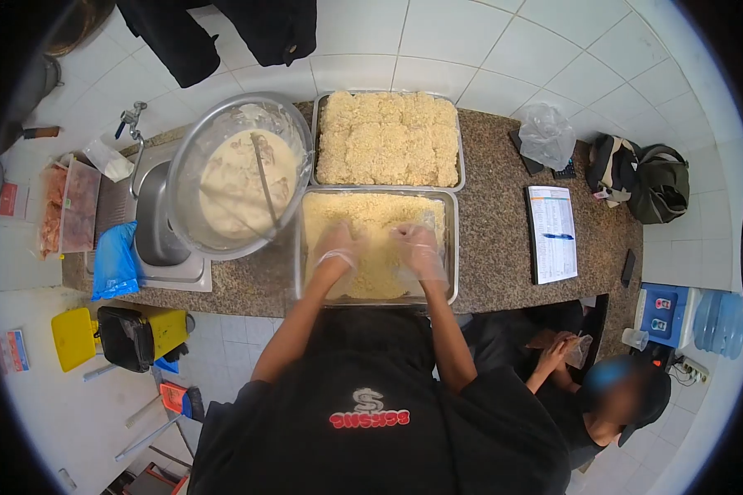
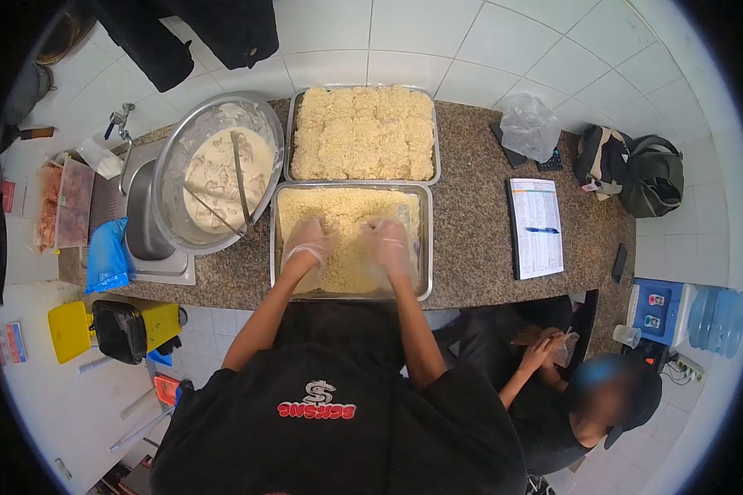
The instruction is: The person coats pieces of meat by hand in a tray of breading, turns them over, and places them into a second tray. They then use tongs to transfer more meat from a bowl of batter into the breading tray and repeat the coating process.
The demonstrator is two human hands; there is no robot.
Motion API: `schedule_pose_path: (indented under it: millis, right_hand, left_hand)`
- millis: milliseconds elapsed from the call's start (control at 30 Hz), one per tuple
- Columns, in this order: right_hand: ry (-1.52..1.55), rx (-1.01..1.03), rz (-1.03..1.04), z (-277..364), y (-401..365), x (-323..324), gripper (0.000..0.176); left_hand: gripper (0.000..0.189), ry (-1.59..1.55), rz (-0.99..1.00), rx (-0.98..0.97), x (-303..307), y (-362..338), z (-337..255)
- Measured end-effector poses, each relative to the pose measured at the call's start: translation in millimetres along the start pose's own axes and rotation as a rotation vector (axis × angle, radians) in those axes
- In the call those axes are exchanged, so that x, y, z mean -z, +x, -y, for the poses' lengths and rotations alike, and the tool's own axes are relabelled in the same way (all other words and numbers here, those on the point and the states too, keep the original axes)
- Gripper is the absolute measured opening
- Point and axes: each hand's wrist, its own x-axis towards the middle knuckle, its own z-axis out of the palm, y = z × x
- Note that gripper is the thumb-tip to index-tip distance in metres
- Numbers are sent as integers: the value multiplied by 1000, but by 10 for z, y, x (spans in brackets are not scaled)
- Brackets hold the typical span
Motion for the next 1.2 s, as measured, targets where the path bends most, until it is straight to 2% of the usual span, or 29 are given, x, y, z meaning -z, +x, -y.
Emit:
schedule_pose_path:
  millis: [33, 67, 133, 167, 200, 233, 267, 300, 367, 400, 433, 467, 500, 567, 667, 700, 767, 867, 900, 967, 1000, 1033, 1067, 1100, 1133, 1167, 1200]
  right_hand:
    - [210, -76, 99, 7, 32, -65, 25]
    - [212, -76, 100, -18, 68, -123, 25]
    - [555, -274, 140, -180, 177, -319, 22]
    - [558, -262, 138, -236, 258, -363, 22]
    - [624, -244, 52, -276, 235, -382, 21]
    - [685, -224, -34, -319, 219, -395, 20]
    - [682, -224, -30, -366, 200, -409, 20]
    - [771, -252, 28, -367, 206, -371, 20]
    - [857, -277, 88, -432, 218, -313, 19]
    - [642, -225, 20, -511, 214, -300, 19]
    - [426, -161, -48, -535, 254, -245, 18]
    - [422, -155, -46, -572, 244, -192, 18]
    - [451, -169, -64, -572, 183, -120, 19]
    - [481, -185, -80, -517, 54, -35, 20]
    - [511, -271, -118, -420, -116, 76, 22]
    - [530, -216, -178, -396, -154, 97, 24]
    - [548, -159, -235, -242, -175, 163, 28]
    - [506, -189, -324, 29, -189, 258, 25]
    - [492, -139, -312, 54, -185, 270, 28]
    - [480, -79, -303, 199, -157, 414, 32]
    - [331, 245, -371, 360, -197, 598, 36]
    - [174, 568, -428, 475, -226, 722, 42]
    - [173, 574, -420, 561, -227, 763, 42]
    - [52, 660, -259, 656, -205, 784, 46]
    - [-72, 735, -99, 718, -183, 787, 50]
    - [-78, 734, -103, 733, -130, 743, 50]
    - [-150, 531, 96, 704, -48, 651, 52]
  left_hand:
    - [50, -76, 13, 12, 15, 23, -59]
    - [52, -153, 29, 26, 27, 16, -98]
    - [53, -207, -13, 6, -226, -1, 8]
    - [55, -261, -66, -17, -343, 79, 74]
    - [55, -254, -67, -14, -372, 111, 109]
    - [56, -279, 49, 16, -412, 159, 123]
    - [57, -308, 166, 45, -470, 174, 127]
    - [57, -312, 163, 42, -397, 144, 52]
    - [45, -226, 103, -33, -177, -11, -106]
    - [45, -227, 104, -32, -275, -64, -53]
    - [45, -352, 12, -86, -394, -71, 9]
    - [45, -475, -79, -138, -510, -59, 71]
    - [45, -477, -83, -134, -489, -60, 62]
    - [42, -580, 10, -125, -365, -89, 13]
    - [40, -500, 83, -43, -41, -213, -234]
    - [40, -500, 92, -39, -79, -219, -239]
    - [45, -651, -17, -118, -177, -183, -214]
    - [46, -811, -40, -207, 43, -228, -300]
    - [46, -808, -39, -215, 258, -274, -385]
    - [44, -390, -5, -331, 729, -355, -549]
    - [44, -392, -9, -325, 787, -345, -554]
    - [43, -339, 20, -412, 831, -316, -555]
    - [42, -285, 49, -502, 862, -278, -555]
    - [42, -289, 42, -502, 875, -220, -550]
    - [42, -194, 129, -535, 883, -170, -550]
    - [41, -98, 217, -569, 882, -146, -553]
    - [41, -99, 217, -577, 863, -129, -543]
